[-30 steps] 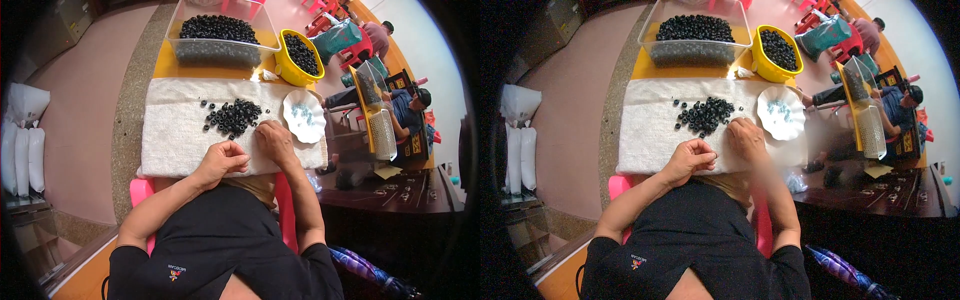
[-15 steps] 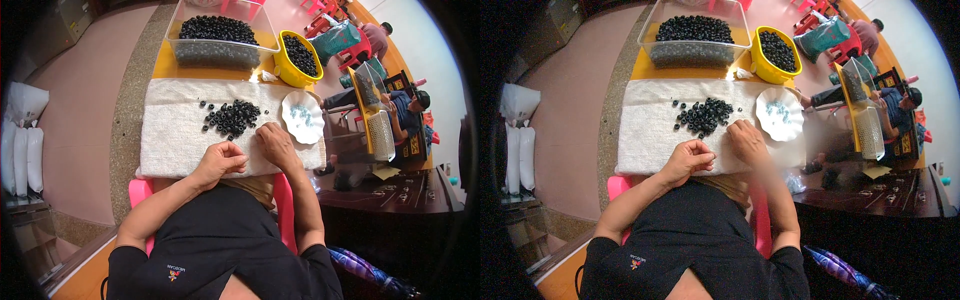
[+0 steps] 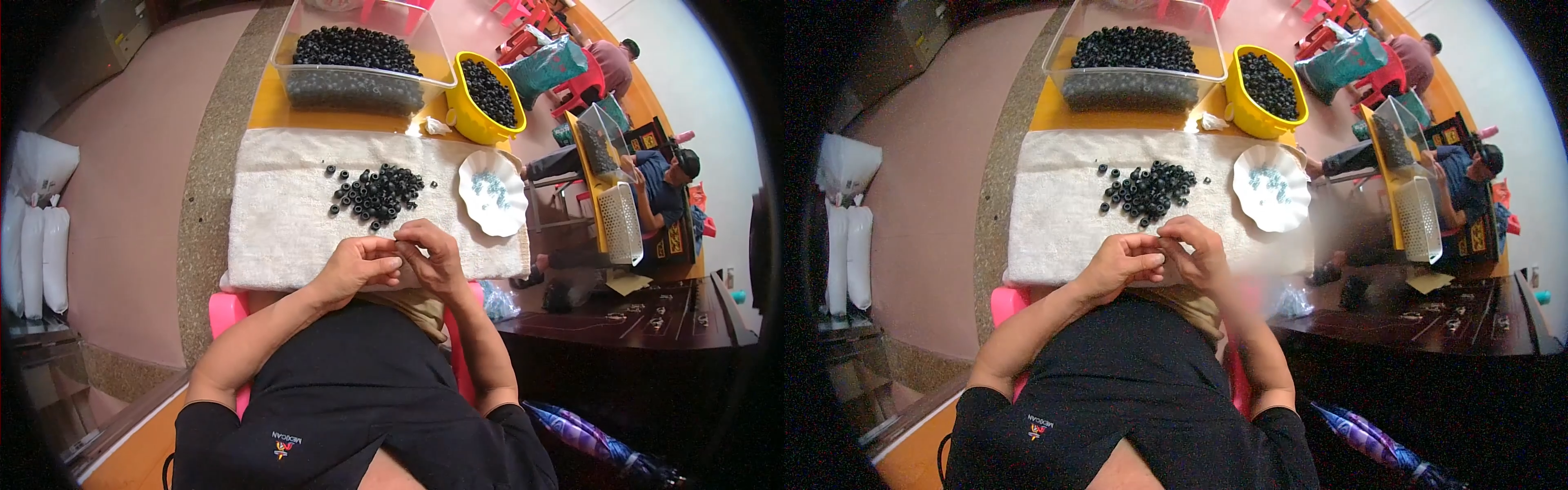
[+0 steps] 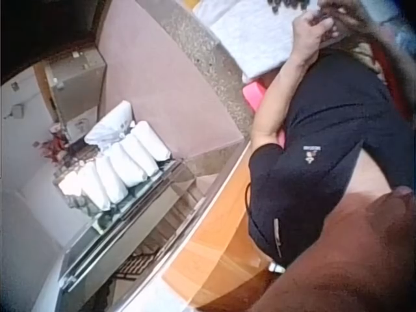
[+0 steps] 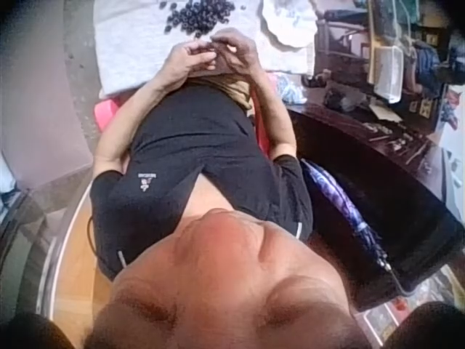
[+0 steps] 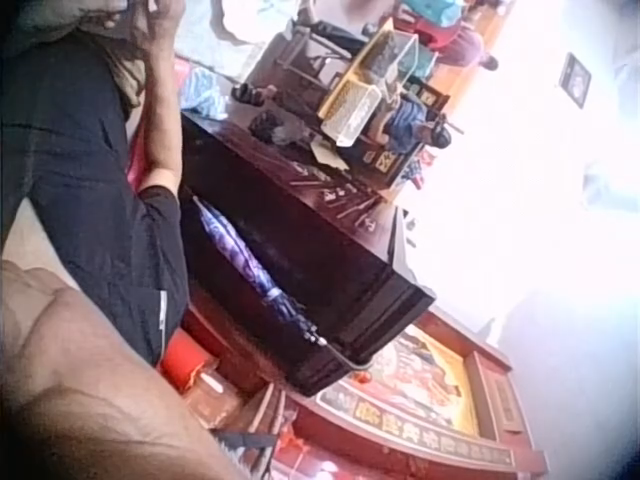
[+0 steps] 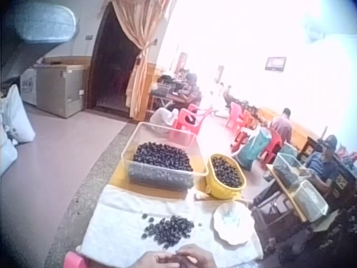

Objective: Manually inspecting and sorting small black rubber gaskets or seals on a towel and placing them into sorting containers.

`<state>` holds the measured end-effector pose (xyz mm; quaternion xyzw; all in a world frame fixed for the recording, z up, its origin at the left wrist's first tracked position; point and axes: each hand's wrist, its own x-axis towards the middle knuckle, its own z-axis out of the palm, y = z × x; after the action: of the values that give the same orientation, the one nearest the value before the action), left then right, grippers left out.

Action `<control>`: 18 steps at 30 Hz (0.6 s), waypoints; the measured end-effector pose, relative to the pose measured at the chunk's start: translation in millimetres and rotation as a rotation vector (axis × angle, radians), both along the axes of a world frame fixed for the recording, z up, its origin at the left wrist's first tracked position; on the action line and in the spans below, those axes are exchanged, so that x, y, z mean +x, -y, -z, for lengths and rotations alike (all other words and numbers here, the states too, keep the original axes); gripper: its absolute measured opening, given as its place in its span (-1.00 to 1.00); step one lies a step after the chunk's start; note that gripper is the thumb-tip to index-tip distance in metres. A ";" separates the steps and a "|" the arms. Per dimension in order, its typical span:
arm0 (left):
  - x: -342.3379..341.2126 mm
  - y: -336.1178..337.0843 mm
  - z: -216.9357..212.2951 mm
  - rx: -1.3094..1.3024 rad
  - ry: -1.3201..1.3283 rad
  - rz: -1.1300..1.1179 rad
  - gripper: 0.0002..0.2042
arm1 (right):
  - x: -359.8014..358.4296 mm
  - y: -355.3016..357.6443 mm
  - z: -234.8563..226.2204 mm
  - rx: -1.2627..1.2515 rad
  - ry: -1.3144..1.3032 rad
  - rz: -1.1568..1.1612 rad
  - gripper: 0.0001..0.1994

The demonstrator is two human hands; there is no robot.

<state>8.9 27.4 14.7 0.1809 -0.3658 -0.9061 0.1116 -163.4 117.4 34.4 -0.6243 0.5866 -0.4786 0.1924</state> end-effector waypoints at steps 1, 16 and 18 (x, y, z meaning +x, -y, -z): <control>0.5 0.6 -0.5 0.004 -0.005 0.002 -0.73 | 0.3 0.6 0.8 -0.013 0.000 -0.014 -0.80; 1.2 -2.3 0.6 -0.115 0.011 -0.003 -0.74 | -3.9 -2.7 -17.6 0.006 -0.067 -0.043 -0.86; 1.2 -2.4 0.5 -0.120 0.010 0.002 -0.74 | -4.8 -2.8 -16.3 -0.001 -0.078 -0.065 -0.87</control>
<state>10.1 29.8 14.2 0.1783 -0.4201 -0.8817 0.1195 -168.2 120.1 50.7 -0.6613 0.5728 -0.4479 0.1844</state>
